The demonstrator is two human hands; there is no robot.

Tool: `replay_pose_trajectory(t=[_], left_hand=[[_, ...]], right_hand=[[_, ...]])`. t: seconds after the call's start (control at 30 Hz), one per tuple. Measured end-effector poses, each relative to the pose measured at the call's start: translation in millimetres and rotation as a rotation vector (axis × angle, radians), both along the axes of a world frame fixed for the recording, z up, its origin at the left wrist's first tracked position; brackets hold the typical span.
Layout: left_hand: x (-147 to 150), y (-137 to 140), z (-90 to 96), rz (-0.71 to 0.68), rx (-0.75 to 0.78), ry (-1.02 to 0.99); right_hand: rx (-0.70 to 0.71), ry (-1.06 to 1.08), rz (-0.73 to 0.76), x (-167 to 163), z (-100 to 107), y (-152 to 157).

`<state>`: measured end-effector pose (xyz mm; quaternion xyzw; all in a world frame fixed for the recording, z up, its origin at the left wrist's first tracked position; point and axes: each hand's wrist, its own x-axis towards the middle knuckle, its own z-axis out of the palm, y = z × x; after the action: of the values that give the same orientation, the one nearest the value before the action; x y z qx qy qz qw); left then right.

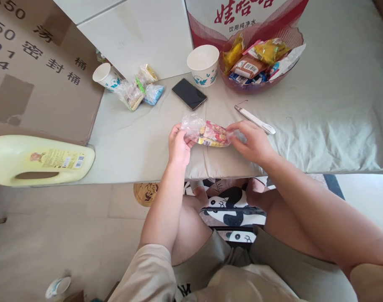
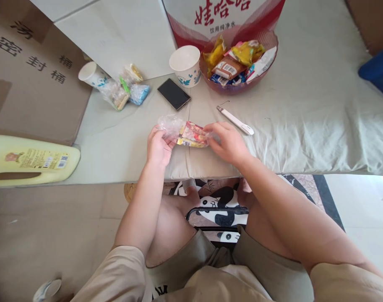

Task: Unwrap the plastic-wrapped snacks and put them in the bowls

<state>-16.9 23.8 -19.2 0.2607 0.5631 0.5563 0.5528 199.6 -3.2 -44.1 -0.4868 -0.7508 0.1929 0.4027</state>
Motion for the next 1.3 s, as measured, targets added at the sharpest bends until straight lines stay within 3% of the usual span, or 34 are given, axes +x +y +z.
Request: replay_pose_trajectory(t=[0.2,0.4,0.57,0.67,0.77,0.83,0.9,1.0,1.07,1.17,1.3], left_hand=[[-27,-5,-1.5,0.068,0.013,0.279],[-34,-11,-2.3,-0.017,0.065,0.299],[-27,-16,-5.3,-0.133,0.212,0.618],[-28,-15,-3.0,-0.052,0.199,0.561],[-33,-13,1.8,-0.025,0.156,0.364],[-36,-14,3.0,-0.094,0.063,0.324],[-38,-16,1.1,-0.224,-0.018,0.432],[-37,-21,-5.1,-0.456,-0.007,0.704],[-32,-24,-7.2,-0.551,0.085,0.805],[-19,-28,-2.9,-0.563,0.212,0.660],[-2,-35,9.5,-0.524,0.089,0.138]], right_hand=[[-0.029,0.068,-0.208,16,2,-2],[-0.125,-0.103,-0.106,14,10,-18],[0.029,-0.303,-0.111,2,26,-34],[0.033,-0.321,0.030,1,35,-43],[-0.162,-0.363,0.254,6,36,-50],[-0.291,-0.389,0.256,9,32,-51],[-0.344,-0.414,0.137,10,27,-50],[-0.287,-0.434,-0.049,7,22,-43],[-0.184,-0.405,-0.072,3,20,-37],[-0.098,-0.299,0.007,-4,19,-30],[-0.203,-0.149,0.142,-10,18,-28]])
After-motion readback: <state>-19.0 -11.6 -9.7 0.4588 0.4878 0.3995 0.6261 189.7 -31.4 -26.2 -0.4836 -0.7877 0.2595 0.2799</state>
